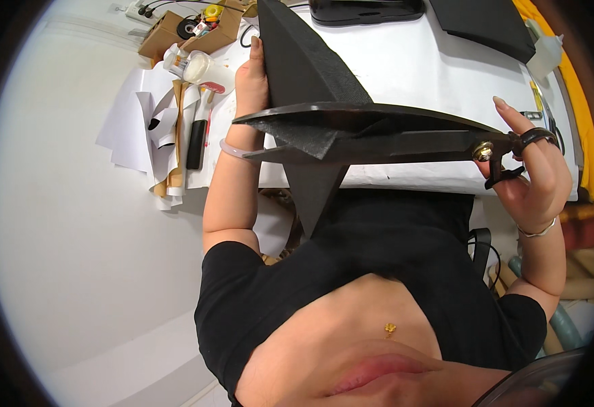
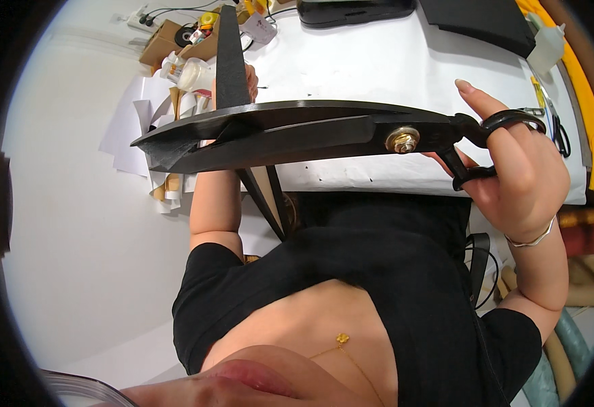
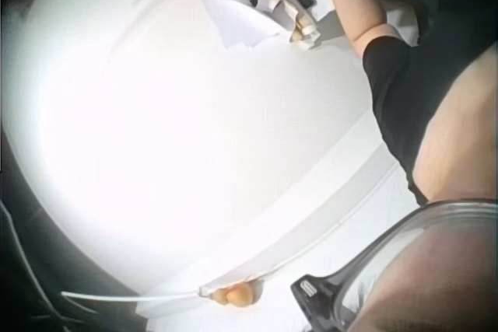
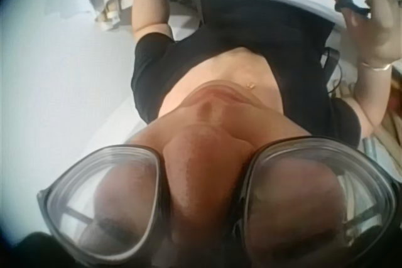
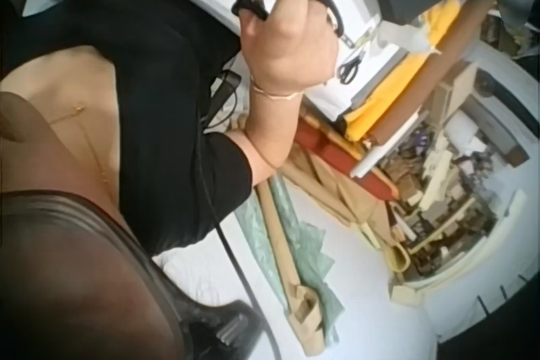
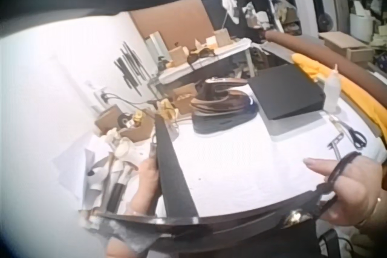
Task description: The person uses large scissors to trim the edges of a black material attached to a cardboard backing. They repeatedly cut, rotate, and inspect the edges, then use a small tool to refine corners and remove small pieces of excess material.
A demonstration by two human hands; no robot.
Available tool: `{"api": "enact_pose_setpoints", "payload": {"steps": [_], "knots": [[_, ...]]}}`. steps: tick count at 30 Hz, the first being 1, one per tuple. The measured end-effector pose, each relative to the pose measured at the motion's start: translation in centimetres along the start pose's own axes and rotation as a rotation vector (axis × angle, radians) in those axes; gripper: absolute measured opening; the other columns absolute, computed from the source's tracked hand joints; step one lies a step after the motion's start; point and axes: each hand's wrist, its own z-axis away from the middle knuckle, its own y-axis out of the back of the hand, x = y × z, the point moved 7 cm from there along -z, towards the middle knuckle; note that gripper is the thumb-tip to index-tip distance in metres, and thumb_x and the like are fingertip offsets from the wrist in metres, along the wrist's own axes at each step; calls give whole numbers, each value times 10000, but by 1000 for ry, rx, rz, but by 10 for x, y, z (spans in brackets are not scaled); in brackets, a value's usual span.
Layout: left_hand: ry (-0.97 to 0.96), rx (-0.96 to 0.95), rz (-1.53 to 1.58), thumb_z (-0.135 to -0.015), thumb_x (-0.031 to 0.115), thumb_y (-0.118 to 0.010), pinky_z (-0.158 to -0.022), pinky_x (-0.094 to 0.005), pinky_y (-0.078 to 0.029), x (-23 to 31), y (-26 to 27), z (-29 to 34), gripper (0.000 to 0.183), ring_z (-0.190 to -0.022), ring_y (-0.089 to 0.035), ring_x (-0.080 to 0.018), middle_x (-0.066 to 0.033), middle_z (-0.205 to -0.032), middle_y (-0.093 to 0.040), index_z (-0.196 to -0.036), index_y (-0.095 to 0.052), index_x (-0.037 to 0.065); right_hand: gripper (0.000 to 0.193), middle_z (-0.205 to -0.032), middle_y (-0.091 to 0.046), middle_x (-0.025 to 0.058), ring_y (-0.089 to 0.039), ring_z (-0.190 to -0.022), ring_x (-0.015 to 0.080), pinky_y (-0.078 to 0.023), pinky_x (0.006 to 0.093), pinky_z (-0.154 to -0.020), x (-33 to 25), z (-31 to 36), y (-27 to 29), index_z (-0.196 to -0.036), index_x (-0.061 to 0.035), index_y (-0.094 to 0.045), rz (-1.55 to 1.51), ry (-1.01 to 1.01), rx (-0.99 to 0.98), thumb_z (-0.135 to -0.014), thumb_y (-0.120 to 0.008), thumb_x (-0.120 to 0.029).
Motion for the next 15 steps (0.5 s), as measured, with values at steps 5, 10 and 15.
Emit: {"api": "enact_pose_setpoints", "payload": {"steps": [5, 10, 15], "knots": [[-23, 72, -112, -982, 611, -546, -677, -227, -508, 7, 3, 7, 683, -734, -646, -116, -62, -818, -704, -909, -718, -47, 569, -1116, -748, 80, -577, -612, 131, -482, 236, -563, -1, -2, 2, -1190, 7, -703, 4, -10, 15, -741, -864, -303], [22, 78, -23, -983, 607, -546, -664, -236, -512, 9, -2, 10, 683, -728, -648, -122, -69, -830, -707, -925, -711, -53, 550, -1116, -749, 79, -581, -612, 136, -479, 239, -561, -3, -3, 0, -1187, -6, -708, 16, -14, 9, -741, -863, -287], [59, 13, 61, -989, 598, -541, -663, -257, -524, 8, -2, 14, 671, -739, -653, -129, -77, -855, -706, -973, -700, -54, 470, -1086, -748, 79, -538, -569, 136, -459, 233, -546, 1, -3, 0, -1131, -13, -729, -68, -74, 11, -709, -853, -178]]}}
